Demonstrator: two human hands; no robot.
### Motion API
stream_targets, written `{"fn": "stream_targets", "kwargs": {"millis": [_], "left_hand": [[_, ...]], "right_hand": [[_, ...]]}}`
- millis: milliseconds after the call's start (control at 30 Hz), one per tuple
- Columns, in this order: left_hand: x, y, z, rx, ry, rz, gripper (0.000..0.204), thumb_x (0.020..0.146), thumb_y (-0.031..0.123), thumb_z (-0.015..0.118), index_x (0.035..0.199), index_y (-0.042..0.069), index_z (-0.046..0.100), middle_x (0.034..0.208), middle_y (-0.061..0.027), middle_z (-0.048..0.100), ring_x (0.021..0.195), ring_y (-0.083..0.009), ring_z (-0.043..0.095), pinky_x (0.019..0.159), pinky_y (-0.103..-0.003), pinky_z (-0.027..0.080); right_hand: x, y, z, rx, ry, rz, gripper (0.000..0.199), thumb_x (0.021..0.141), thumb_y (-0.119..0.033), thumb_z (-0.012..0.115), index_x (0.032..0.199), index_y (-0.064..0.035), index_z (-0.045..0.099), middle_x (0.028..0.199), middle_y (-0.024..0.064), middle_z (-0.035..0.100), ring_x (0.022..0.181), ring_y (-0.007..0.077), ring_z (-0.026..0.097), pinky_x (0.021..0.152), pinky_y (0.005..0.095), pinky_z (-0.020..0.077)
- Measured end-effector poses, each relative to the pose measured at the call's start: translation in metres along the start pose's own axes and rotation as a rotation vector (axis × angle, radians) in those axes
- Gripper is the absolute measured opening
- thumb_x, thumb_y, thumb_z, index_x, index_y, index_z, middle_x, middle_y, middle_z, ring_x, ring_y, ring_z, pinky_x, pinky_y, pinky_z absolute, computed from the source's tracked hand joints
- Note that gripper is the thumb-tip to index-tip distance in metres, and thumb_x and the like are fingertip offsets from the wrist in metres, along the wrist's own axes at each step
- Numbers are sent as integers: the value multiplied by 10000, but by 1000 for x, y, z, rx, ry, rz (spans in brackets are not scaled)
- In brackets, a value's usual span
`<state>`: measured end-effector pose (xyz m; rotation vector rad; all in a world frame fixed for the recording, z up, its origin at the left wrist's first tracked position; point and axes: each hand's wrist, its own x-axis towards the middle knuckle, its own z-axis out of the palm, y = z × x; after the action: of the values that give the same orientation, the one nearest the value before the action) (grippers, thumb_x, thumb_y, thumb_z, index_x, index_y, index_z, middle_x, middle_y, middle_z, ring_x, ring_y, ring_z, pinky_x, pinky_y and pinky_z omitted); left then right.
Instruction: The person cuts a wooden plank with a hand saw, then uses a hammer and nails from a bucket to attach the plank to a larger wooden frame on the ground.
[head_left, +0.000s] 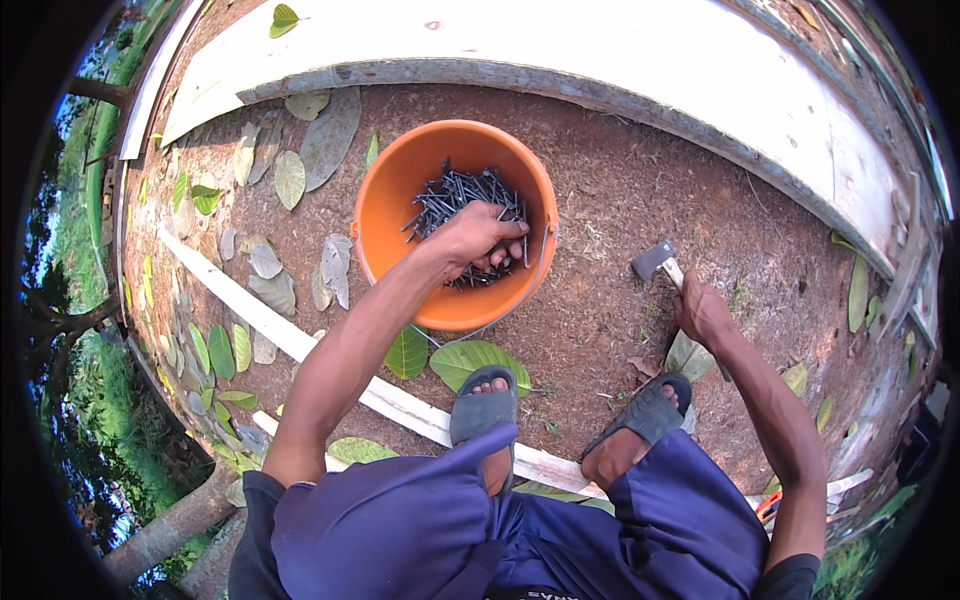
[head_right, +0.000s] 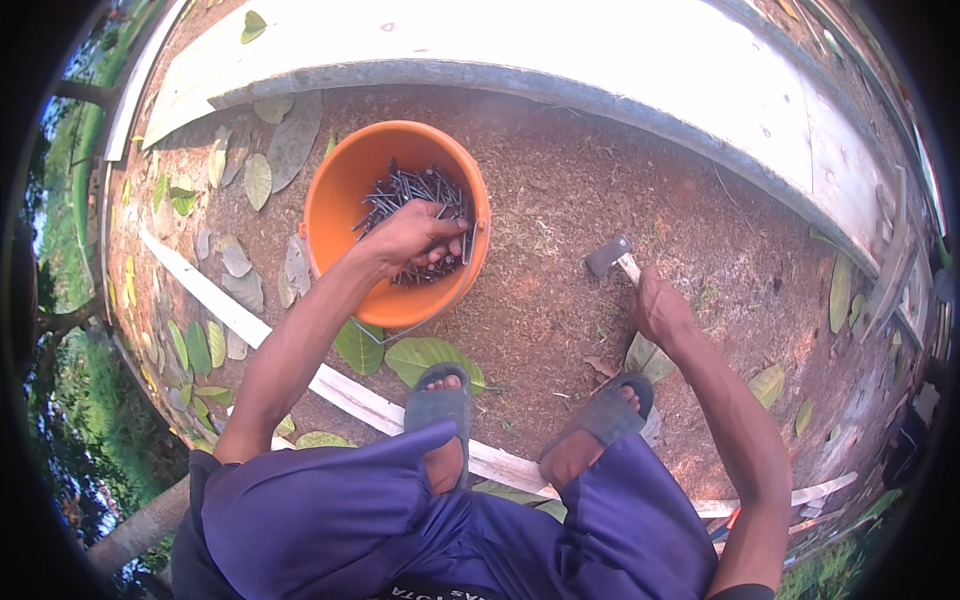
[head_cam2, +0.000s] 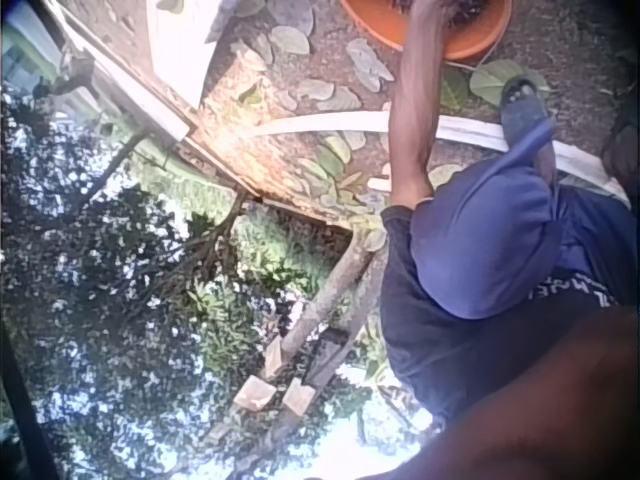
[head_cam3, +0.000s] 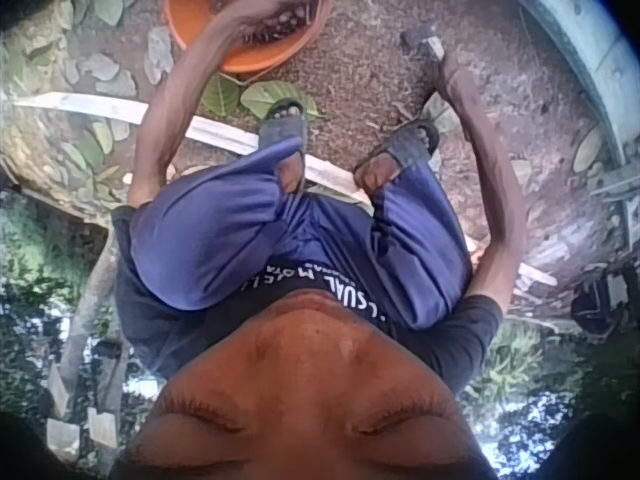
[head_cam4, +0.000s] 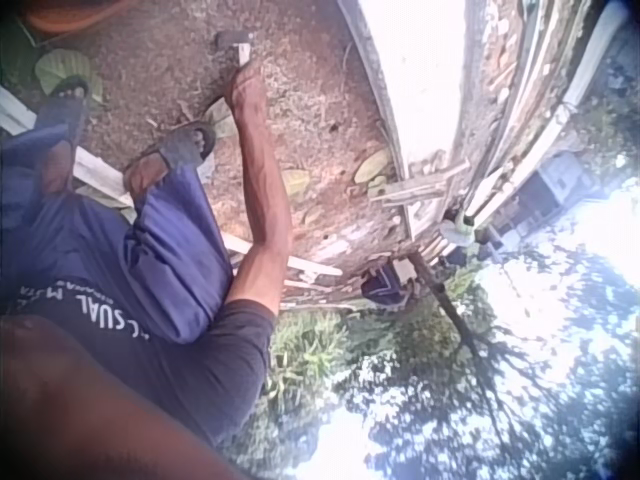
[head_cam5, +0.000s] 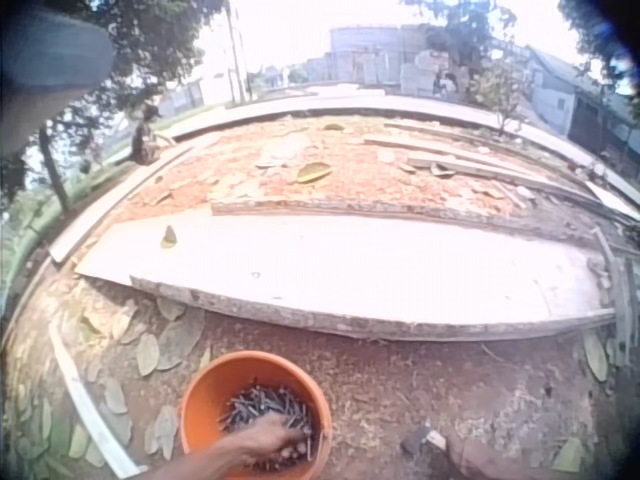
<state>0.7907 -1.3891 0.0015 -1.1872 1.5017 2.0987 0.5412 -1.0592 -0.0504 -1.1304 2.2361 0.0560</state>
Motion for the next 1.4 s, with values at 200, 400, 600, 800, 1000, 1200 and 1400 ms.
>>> {"fn": "stream_targets", "kwargs": {"millis": [200,400,600,800,1000,1200,1400], "left_hand": [[-1,5,7,313,107,52,200,986,173,661,940,-16,711,667,-31,638,556,-58,531,468,-263,366],[-12,-2,13,595,248,257,396,938,301,705,897,-93,688,777,-262,673,795,-331,700,776,-461,492],[-7,-11,7,337,260,205,243,998,206,654,928,-17,720,773,-43,683,645,-92,543,631,-306,458],[-4,-9,11,408,306,195,234,1025,186,616,905,-1,692,775,-24,672,653,-87,542,622,-284,460],[-7,9,11,294,418,369,211,1047,187,575,975,12,670,748,-18,655,642,-92,578,612,-295,482],[-4,11,-4,-44,247,226,253,1091,223,497,1019,20,629,735,-43,642,661,-137,644,611,-302,560],[-10,10,-12,-225,155,148,189,1094,190,479,1157,20,531,837,-69,641,651,-132,643,576,-310,603]], "right_hand": [[0,5,3,15,24,-2,267,970,-207,550,1041,21,430,775,315,660,741,519,666,668,590,530],[-2,-2,-1,22,8,12,272,964,-198,557,1054,29,437,773,314,660,734,517,668,664,587,534],[-3,-2,-3,17,0,16,286,947,-179,578,1071,35,434,785,324,656,735,527,659,673,591,531],[-3,-1,-3,13,16,-21,263,966,-191,557,1048,29,438,807,331,665,765,526,670,696,587,540],[-1,1,-1,17,-1,-3,265,972,-203,554,1040,24,436,803,326,665,762,519,671,695,588,535],[-1,-2,-4,25,-12,22,262,974,-205,552,1038,22,438,790,322,662,751,513,672,687,585,534],[-1,0,2,40,19,-5,276,952,-172,571,1060,25,411,774,336,641,736,527,651,680,594,516]]}}
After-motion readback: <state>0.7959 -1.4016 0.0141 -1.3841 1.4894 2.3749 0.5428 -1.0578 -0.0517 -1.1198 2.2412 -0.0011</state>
